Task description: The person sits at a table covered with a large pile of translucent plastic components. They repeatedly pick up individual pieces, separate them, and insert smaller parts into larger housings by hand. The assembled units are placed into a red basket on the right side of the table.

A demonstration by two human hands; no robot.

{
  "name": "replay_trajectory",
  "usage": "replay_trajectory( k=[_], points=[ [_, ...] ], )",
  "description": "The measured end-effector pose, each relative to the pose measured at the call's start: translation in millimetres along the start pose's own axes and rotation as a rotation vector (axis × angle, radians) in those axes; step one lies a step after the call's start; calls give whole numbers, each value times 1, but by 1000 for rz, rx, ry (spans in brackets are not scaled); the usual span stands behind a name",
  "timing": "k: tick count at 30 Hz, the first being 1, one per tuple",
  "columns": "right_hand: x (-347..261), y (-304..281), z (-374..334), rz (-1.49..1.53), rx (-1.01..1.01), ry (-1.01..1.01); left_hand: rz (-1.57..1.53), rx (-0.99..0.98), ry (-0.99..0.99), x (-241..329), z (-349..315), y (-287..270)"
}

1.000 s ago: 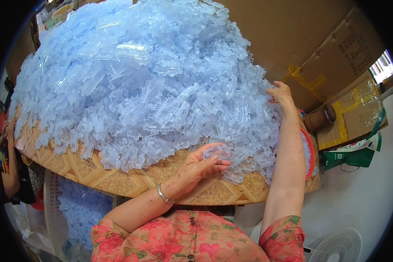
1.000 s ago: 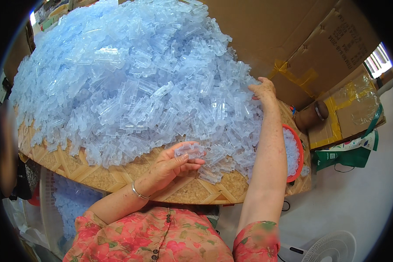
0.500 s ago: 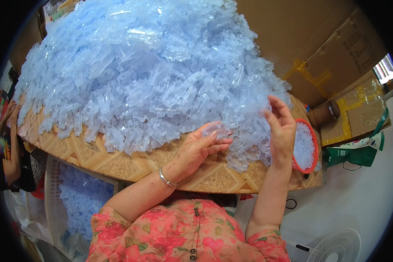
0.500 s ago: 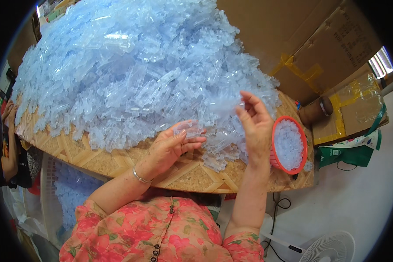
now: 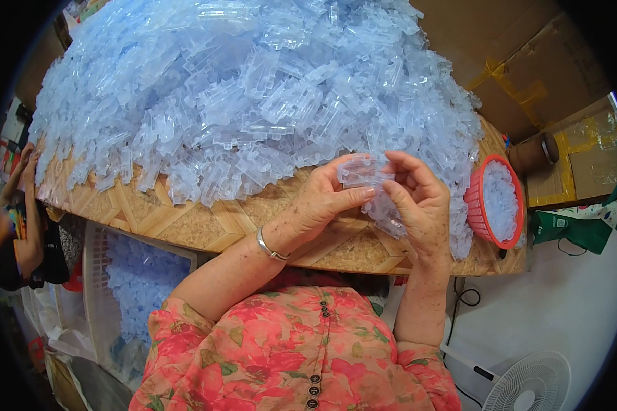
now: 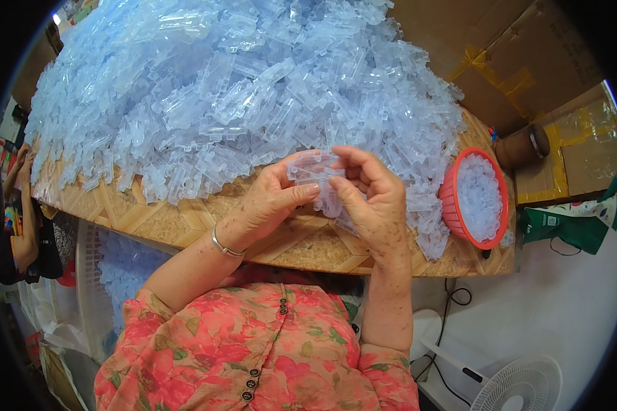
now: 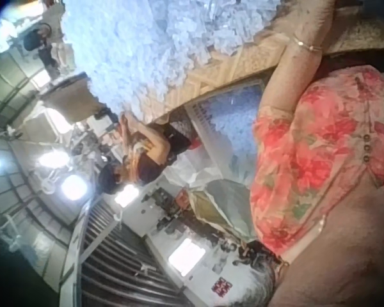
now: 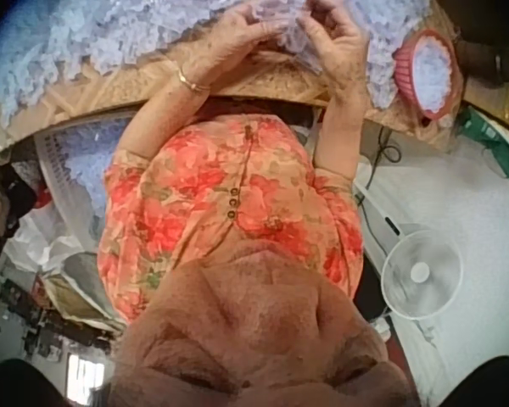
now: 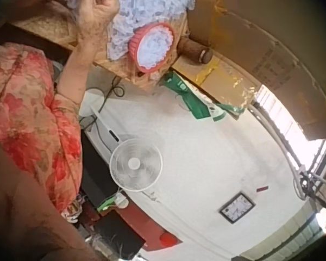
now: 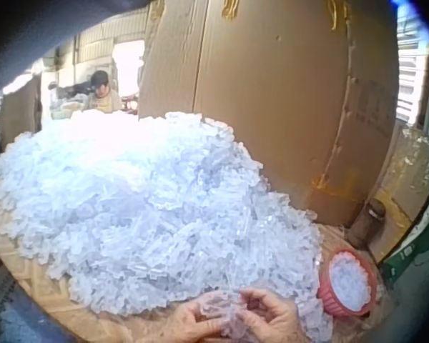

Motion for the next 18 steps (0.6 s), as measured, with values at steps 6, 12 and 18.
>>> replay_trajectory(
  k=[6, 12, 18],
  points=[
    [-14, 14, -2, -356, 33, -209, 16, 46, -19, 0, -1, -5],
    [-30, 25, -22, -612, 80, -257, -122, 77, -17, 3, -1, -5],
    [-13, 11, -25, -538, 114, -159, -140, 18, 44, 3, 0, -2]
  ],
)
Point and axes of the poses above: each hand's wrist, its own z-axis towards the middle knuckle, its own y-axis out of the palm, x = y × z, the point moved 7 cm from there along z, towards the middle knuckle, and after that the axes turned 5 degrees about z, right-handed, at the moved point
